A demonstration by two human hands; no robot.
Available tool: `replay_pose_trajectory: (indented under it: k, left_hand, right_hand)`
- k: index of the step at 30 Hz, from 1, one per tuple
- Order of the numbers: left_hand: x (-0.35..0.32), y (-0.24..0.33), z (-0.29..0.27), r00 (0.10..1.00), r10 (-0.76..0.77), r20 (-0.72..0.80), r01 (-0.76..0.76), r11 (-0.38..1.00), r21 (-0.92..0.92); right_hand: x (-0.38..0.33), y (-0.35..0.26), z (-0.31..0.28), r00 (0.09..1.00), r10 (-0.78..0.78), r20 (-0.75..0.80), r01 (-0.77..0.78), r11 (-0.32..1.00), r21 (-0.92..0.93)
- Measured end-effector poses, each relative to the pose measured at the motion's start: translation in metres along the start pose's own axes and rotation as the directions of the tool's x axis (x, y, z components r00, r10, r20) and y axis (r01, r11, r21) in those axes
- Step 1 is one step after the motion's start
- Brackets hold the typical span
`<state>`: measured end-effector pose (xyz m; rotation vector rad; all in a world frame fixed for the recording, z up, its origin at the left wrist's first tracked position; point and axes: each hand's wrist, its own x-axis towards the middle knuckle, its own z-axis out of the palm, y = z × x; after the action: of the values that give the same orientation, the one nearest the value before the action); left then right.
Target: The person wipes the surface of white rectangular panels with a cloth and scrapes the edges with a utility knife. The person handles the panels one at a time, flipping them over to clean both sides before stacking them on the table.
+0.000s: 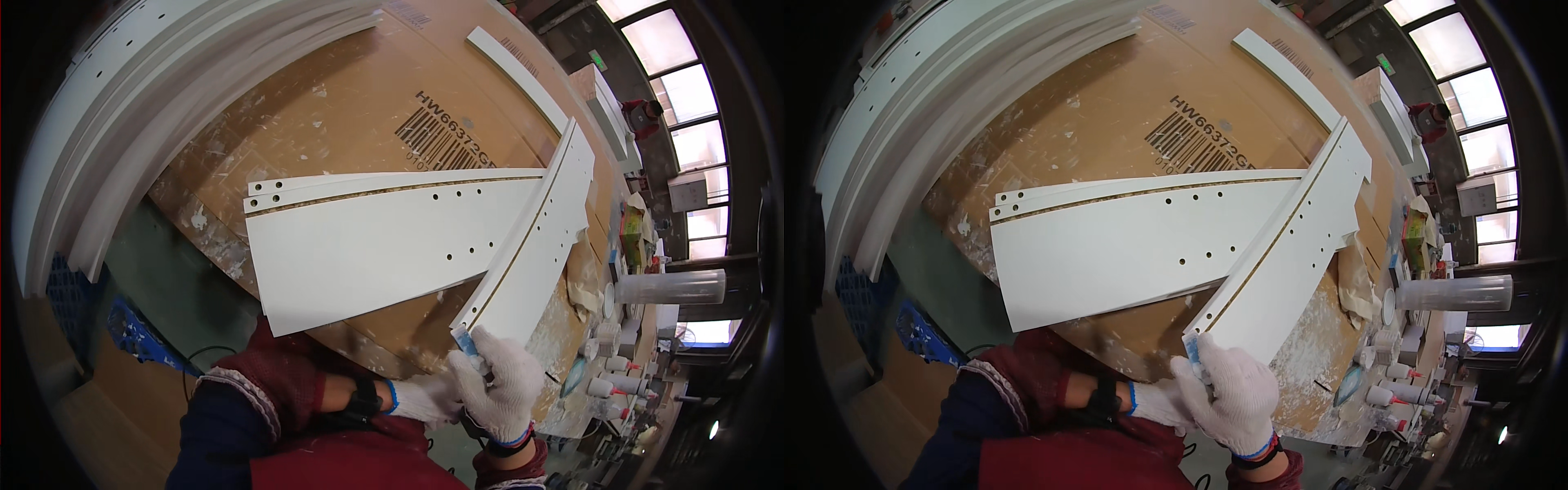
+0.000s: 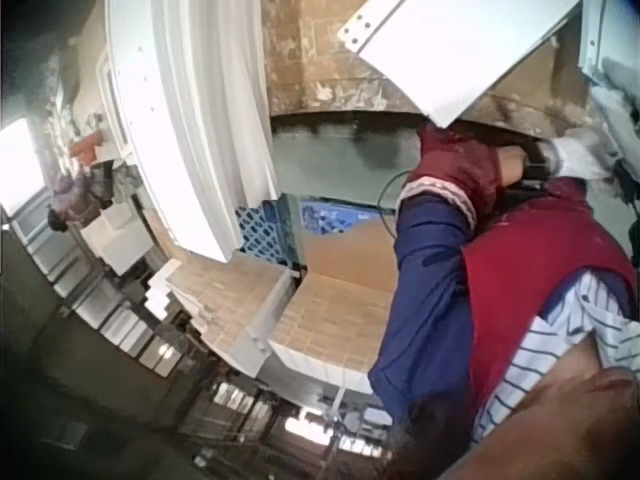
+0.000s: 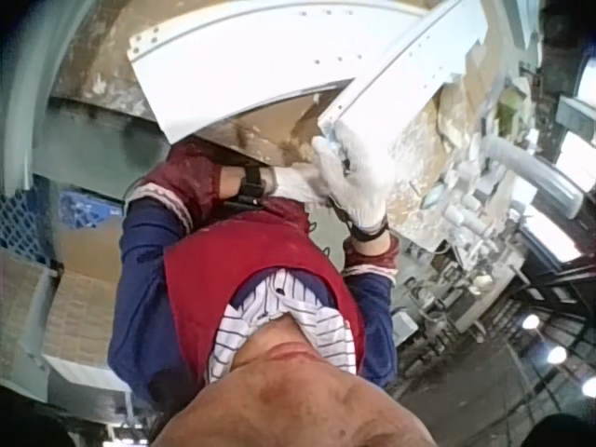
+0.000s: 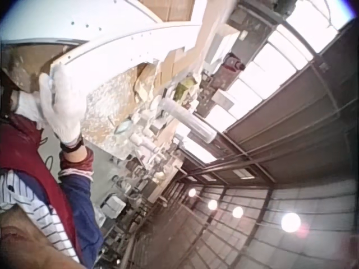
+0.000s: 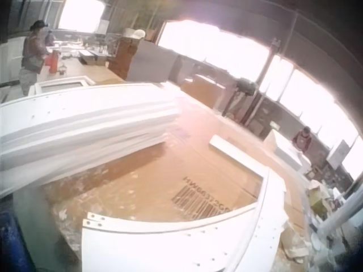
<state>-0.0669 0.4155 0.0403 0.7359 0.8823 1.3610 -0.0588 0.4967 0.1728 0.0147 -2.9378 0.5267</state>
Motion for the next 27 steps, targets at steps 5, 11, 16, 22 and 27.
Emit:
replay_pose_trajectory:
  k: [5,11,16,22,27]
  left_hand:
    - [-0.002,-0.014,-0.002,0.989,0.149,0.016,-0.149,0.984,0.102]
    - [0.005,-0.013,0.001,0.797,0.588,-0.137,-0.566,0.807,0.169]
    - [0.005,-0.020,0.006,0.868,0.482,-0.115,-0.490,0.870,-0.049]
    - [0.018,-0.041,0.003,0.994,0.096,0.046,-0.103,0.976,0.191]
    - [0.007,0.001,-0.002,0.996,0.025,-0.085,-0.019,0.997,0.071]
  right_hand:
    - [0.002,-0.003,-0.004,0.999,0.021,0.038,-0.025,0.995,0.093]
    - [0.006,-0.005,-0.002,0.998,-0.014,0.067,0.013,1.000,0.028]
    - [-0.006,0.003,-0.007,1.000,-0.004,0.009,0.003,0.988,0.153]
    - [-0.015,0.005,-0.014,0.995,0.091,-0.050,-0.088,0.995,0.054]
    - [-0.037,0.026,-0.019,0.866,0.279,-0.414,-0.129,0.926,0.354]
